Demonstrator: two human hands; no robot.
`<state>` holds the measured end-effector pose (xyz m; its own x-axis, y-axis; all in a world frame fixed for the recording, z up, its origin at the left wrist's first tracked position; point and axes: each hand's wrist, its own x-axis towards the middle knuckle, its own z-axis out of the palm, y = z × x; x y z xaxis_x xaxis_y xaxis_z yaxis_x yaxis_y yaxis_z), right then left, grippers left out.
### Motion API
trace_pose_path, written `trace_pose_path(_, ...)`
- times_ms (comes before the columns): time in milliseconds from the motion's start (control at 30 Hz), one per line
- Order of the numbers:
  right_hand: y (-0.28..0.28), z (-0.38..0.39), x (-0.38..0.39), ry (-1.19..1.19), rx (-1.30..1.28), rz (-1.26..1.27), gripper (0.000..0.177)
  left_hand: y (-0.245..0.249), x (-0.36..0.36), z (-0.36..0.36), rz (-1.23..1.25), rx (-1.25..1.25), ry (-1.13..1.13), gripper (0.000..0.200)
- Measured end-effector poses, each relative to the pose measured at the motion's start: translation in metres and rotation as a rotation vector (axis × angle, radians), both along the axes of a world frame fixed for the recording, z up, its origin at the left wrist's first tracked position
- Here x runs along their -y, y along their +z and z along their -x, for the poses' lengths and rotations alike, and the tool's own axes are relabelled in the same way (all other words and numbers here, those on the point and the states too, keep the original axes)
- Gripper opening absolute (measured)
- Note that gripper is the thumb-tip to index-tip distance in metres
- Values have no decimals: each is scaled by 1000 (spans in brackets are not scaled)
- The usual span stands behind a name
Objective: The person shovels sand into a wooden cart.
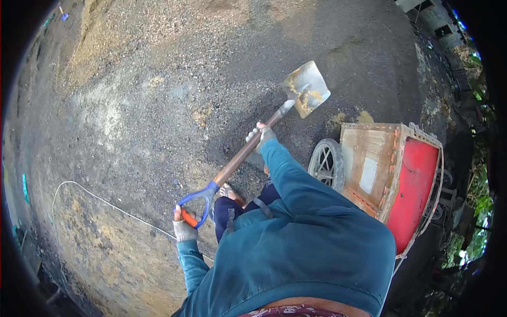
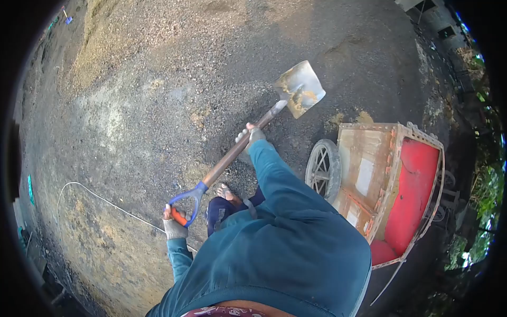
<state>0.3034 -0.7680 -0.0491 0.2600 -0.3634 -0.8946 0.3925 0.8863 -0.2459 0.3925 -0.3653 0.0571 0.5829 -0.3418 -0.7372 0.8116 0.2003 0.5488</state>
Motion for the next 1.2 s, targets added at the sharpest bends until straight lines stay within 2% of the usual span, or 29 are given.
trace_pose_path(67, -86, -14, -55, 192, -13, -161, 21, -44, -49, 34, -320, -49, 233, 41)
trace_pose_path(133, -138, -20, -137, 430, -21, -192, 11, -78, -126, 83, -645, -96, 499, 45)
trace_pose_path(167, -130, -23, -170, 520, -87, -315, 8, -65, -148, 111, -774, -85, 602, 46)
trace_pose_path(200, -92, -23, -185, 629, -109, -318, 10, -41, -169, 137, -857, -107, 608, 47)
trace_pose_path(233, -131, -18, -228, 717, -19, -468, 9, -9, -159, 151, -1005, -70, 728, 50)
trace_pose_path(267, -144, -11, -255, 789, 9, -545, 10, 13, -179, 166, -1024, -159, 722, 56)
trace_pose_path(300, -145, -10, -248, 792, 22, -578, 10, 42, -169, 168, -1040, -192, 735, 63)
trace_pose_path(367, -166, -17, -205, 737, 32, -587, 11, 52, -141, 143, -1231, -90, 752, 63)
trace_pose_path(400, -189, -22, -160, 673, 38, -543, 12, 42, -123, 121, -1109, -152, 464, 64)
trace_pose_path(433, -216, -26, -104, 595, 46, -471, 12, -10, -69, 85, -1062, -152, 498, 68)
trace_pose_path(467, -242, -28, -32, 488, 63, -389, 13, -43, 57, 53, -1049, -140, 391, 71)
trace_pose_path(533, -279, -17, 133, 278, 61, -264, 14, -163, 179, 8, -797, 80, 95, 57)
trace_pose_path(567, -275, -12, 211, 185, -70, -269, 13, -181, 263, 2, -772, 163, 158, 58)
trace_pose_path(600, -266, -4, 253, 157, -109, -189, 10, -199, 295, -1, -748, 200, 152, 58)
trace_pose_path(633, -265, 5, 273, 112, -92, -218, 10, -202, 315, 5, -749, 225, 147, 59)
trace_pose_path(700, -252, 36, 275, 26, -133, -155, 11, -188, 331, 24, -727, 240, 140, 59)
trace_pose_path(800, -206, 93, 302, -96, -212, -138, 12, -205, 346, 22, -613, 188, 1, 56)
trace_pose_path(900, -144, 153, 329, -393, -42, -23, 12, -198, 407, 8, -418, 258, -121, 55)
trace_pose_path(967, -96, 190, 339, -575, 34, 119, 19, -183, 461, -13, -187, 542, -346, 54)
trace_pose_path(1000, -73, 212, 340, -635, 137, 283, 22, -167, 488, -25, -125, 649, -470, 52)
trace_pose_path(1033, -47, 232, 342, -697, 187, 345, 23, -125, 520, -27, 11, 672, -537, 48)
trace_pose_path(1067, -19, 247, 339, -715, 215, 417, 23, -98, 534, -30, 38, 787, -592, 41)
trace_pose_path(1100, -1, 253, 335, -742, 245, 490, 23, -69, 536, -25, 54, 797, -611, 38)
trace_pose_path(1167, -4, 248, 327, -667, 212, 477, 21, -54, 501, -9, 1, 952, -538, 37)
trace_pose_path(1200, -10, 245, 317, -634, 187, 459, 21, -52, 465, -2, -77, 848, -540, 38)
